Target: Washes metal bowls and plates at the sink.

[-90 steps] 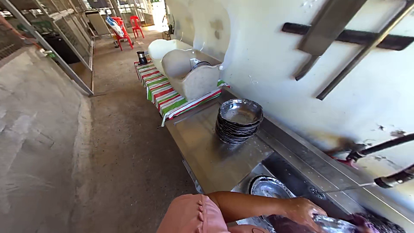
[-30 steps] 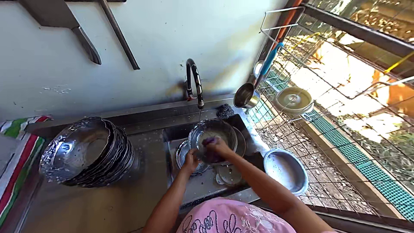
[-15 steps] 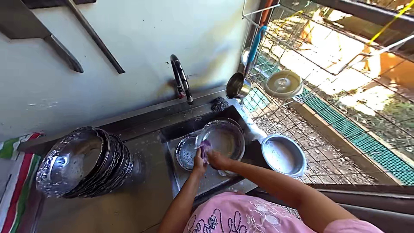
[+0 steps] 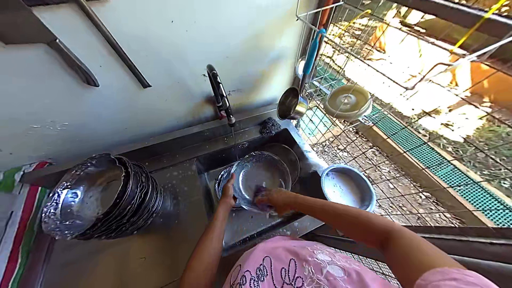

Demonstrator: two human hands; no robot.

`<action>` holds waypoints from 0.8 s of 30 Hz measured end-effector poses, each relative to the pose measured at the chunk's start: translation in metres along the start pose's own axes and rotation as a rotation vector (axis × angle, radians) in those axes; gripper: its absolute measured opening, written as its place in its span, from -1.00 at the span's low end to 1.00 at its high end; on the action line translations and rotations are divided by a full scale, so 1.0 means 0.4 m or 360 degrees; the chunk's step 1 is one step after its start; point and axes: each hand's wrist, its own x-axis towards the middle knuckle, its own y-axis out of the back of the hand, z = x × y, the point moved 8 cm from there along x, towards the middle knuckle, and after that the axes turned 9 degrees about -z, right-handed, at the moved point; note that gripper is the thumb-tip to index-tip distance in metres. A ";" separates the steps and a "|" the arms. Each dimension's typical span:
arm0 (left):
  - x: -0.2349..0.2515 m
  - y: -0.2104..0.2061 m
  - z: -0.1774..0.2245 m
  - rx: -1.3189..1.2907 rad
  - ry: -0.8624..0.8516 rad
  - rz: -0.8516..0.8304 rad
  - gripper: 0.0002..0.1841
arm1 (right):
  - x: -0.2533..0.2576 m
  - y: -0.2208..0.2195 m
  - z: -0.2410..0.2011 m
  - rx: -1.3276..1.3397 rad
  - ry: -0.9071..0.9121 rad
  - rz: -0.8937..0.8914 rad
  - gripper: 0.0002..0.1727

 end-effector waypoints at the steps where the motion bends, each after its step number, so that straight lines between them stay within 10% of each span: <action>1: 0.005 0.011 -0.006 0.0006 -0.0013 -0.0017 -0.47 | -0.002 -0.002 0.018 -0.0081 -0.0037 -0.0043 -0.17; 5: -0.019 -0.053 -0.111 -0.0119 -0.0109 0.0090 -0.45 | 0.059 0.054 -0.004 0.0179 -0.0266 0.0200 -0.49; 11: -0.049 0.057 -0.091 -0.0204 -0.0098 0.0224 -0.42 | 0.047 0.030 0.032 0.0082 -0.0185 0.0045 -0.43; 18: -0.074 -0.063 -0.088 -0.0152 -0.0029 -0.0075 -0.44 | 0.122 0.095 0.046 0.0196 -0.0236 0.0645 -0.34; 24: -0.077 0.138 -0.017 0.0044 -0.0207 0.0289 -0.43 | 0.087 0.023 0.013 -0.0044 -0.0016 0.0131 -0.47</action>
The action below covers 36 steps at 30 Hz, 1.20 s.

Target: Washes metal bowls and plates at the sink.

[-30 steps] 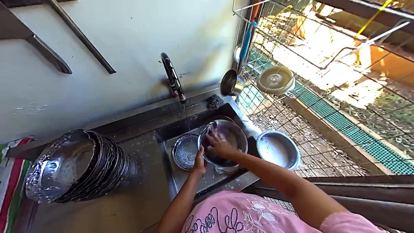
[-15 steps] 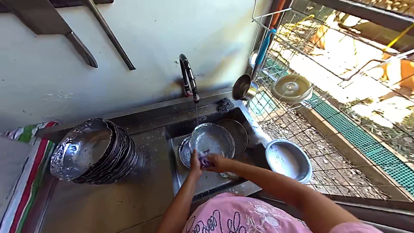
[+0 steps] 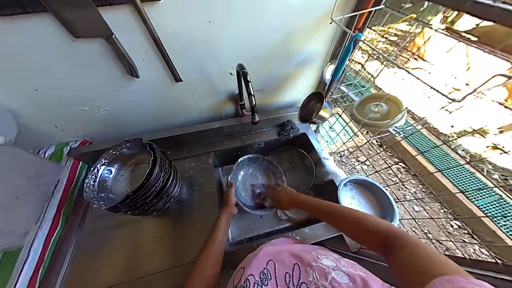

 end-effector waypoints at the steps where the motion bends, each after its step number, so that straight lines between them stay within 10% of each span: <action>1: -0.009 0.000 -0.007 0.0034 0.0018 -0.0012 -0.45 | -0.004 0.018 0.039 -0.0141 -0.0080 0.0091 -0.46; 7: -0.064 -0.122 0.038 0.0121 -0.0146 -0.0158 -0.47 | 0.068 0.102 -0.080 0.0408 0.0018 0.0640 -0.39; 14: -0.199 0.169 0.427 0.0793 -0.0646 0.0442 -0.48 | 0.018 0.253 -0.263 0.0068 0.0461 0.0430 -0.54; 21: -0.360 0.623 0.632 0.0670 -0.1099 0.1266 -0.35 | -0.273 0.326 0.103 0.1094 -0.0010 0.1143 -0.56; 27: -0.354 0.617 0.597 0.1359 -0.0857 0.1808 -0.12 | -0.624 0.095 0.440 0.1364 -0.1108 0.1398 -0.52; 31: -0.200 0.307 0.468 0.1674 -0.1111 0.1012 -0.44 | -0.705 -0.070 0.564 0.1108 -0.1677 0.1285 -0.42; 36: 0.184 -0.062 -0.145 0.2007 -0.0122 -0.0656 -0.49 | -0.628 -0.186 0.627 0.0843 -0.1856 0.0988 -0.35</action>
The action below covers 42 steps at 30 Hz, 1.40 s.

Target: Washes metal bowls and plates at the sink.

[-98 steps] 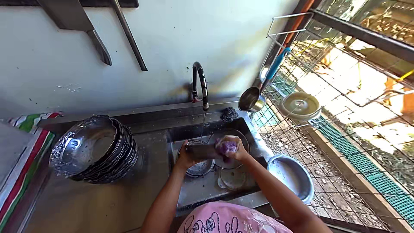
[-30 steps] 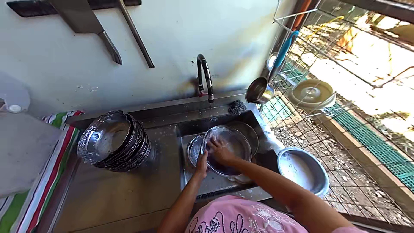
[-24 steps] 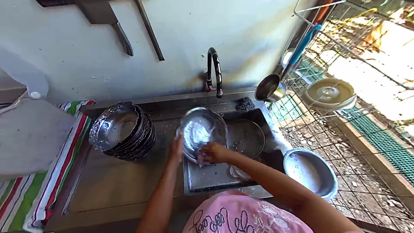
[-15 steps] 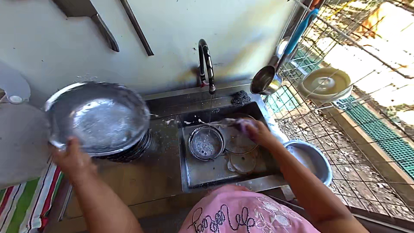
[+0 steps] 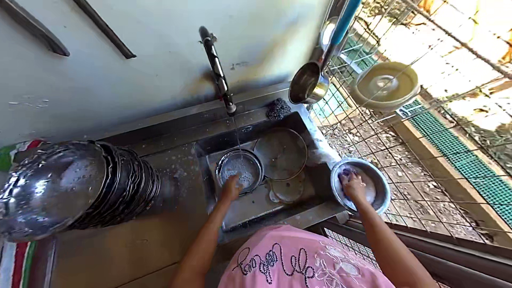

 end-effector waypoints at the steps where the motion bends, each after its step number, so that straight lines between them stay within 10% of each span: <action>1: 0.050 -0.102 -0.022 0.0142 0.0055 -0.0247 -0.46 | 0.002 -0.018 -0.005 -0.0082 -0.0034 -0.0059 -0.29; 6: 0.144 -0.273 -0.136 0.0611 0.0382 -0.0703 -0.55 | 0.006 0.005 0.001 -0.0003 -0.0054 -0.0105 -0.42; 11: 0.153 -0.258 -0.119 0.0856 0.0201 -0.0877 -0.63 | -0.068 0.079 0.049 0.1425 -0.0107 0.0145 -0.54; 18: 0.128 -0.074 0.036 0.0392 0.0027 -0.0342 -0.58 | -0.180 0.091 -0.202 0.2306 0.0202 -0.0278 -0.57; 22: 0.156 0.150 0.065 -0.0416 -0.0009 0.0236 -0.63 | -0.171 -0.021 -0.457 0.1873 0.0414 -0.0690 -0.48; 29: -0.010 0.262 0.241 -0.0849 -0.0214 0.0738 -0.57 | -0.365 -0.154 -0.898 0.0479 0.1618 -0.0263 -0.59; 32: -0.109 0.266 0.308 -0.0824 -0.0340 0.0778 -0.66 | -0.340 -0.104 -0.950 0.0575 0.1821 -0.0019 -0.55; 37: -0.225 0.243 0.379 -0.0664 -0.0630 0.0721 -0.58 | -0.143 -0.040 -0.953 0.1069 0.0966 -0.0656 -0.56; 42: -0.212 0.251 0.346 -0.0645 -0.0659 0.0662 -0.50 | -0.440 -0.089 -0.957 0.0310 0.1786 -0.0208 -0.12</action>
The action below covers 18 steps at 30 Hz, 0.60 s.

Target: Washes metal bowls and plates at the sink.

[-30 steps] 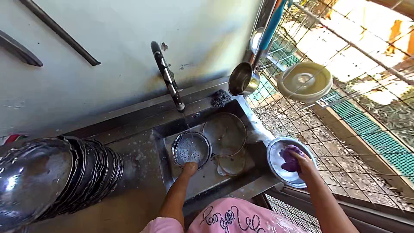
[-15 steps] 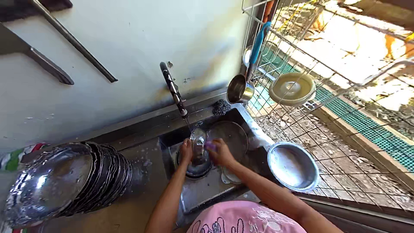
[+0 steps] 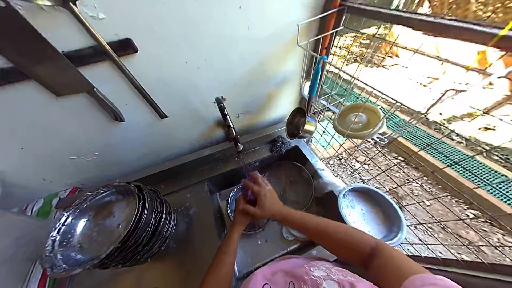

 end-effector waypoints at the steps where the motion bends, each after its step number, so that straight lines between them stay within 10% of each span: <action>1: -0.008 0.004 0.008 0.0006 -0.0024 -0.0018 -0.52 | -0.014 0.003 -0.012 -0.0030 0.0144 0.0084 -0.20; 6: -0.036 0.012 0.073 0.0096 -0.0014 -0.0135 -0.35 | 0.063 0.097 0.205 0.1103 -0.0435 0.0168 -0.65; 8: -0.026 0.011 0.060 0.0084 0.0037 -0.0136 -0.34 | 0.049 0.085 0.185 0.0930 -0.0564 0.0157 -0.55; 12: -0.027 0.005 0.007 -0.0100 0.0031 -0.0074 -0.45 | -0.040 0.000 -0.026 0.0052 0.0113 0.0016 -0.02; 15: -0.050 0.024 0.044 -0.0012 0.0026 -0.0134 -0.40 | -0.010 0.058 0.024 0.0365 0.0325 0.0132 -0.43; 18: -0.085 0.046 0.072 -0.0027 -0.0031 -0.0060 -0.36 | 0.048 0.106 0.176 0.1230 -0.0136 0.0126 -0.82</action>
